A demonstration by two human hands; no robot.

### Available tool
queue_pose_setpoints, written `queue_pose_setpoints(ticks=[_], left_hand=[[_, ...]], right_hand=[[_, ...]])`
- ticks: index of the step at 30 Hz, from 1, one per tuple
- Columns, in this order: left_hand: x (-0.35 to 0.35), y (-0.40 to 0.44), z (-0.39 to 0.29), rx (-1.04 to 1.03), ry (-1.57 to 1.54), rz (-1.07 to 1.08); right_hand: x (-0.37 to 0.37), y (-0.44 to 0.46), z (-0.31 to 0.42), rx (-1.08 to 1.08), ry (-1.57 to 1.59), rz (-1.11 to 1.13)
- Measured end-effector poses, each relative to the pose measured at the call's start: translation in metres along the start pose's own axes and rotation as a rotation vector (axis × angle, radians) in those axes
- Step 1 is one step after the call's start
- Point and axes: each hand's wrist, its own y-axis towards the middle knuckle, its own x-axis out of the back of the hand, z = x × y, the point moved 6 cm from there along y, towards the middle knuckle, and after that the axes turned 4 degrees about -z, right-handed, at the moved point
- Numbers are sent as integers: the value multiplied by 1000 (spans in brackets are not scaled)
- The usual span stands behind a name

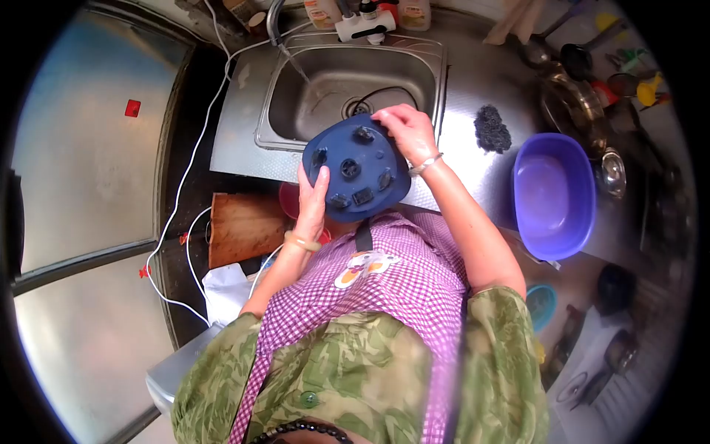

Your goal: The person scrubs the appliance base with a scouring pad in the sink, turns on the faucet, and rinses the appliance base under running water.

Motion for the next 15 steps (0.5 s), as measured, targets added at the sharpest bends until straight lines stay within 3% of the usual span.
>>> queue_pose_setpoints(ticks=[3,6,9,11,13,15], left_hand=[[-6,-6,1,98,-192,-33],[-10,-6,1,113,-261,-30],[-9,-7,-7,104,-160,-7],[-12,-7,-9,74,-88,6],[-10,-5,-5,84,-99,35],[-11,-7,-5,86,-96,36]], right_hand=[[58,9,-58,-95,-60,-185],[104,11,-115,-217,-479,-220],[113,14,-113,-57,-741,-210],[103,26,-104,-96,-887,-160],[90,31,-97,-338,-1036,-99],[78,39,-133,-417,-1032,103]])
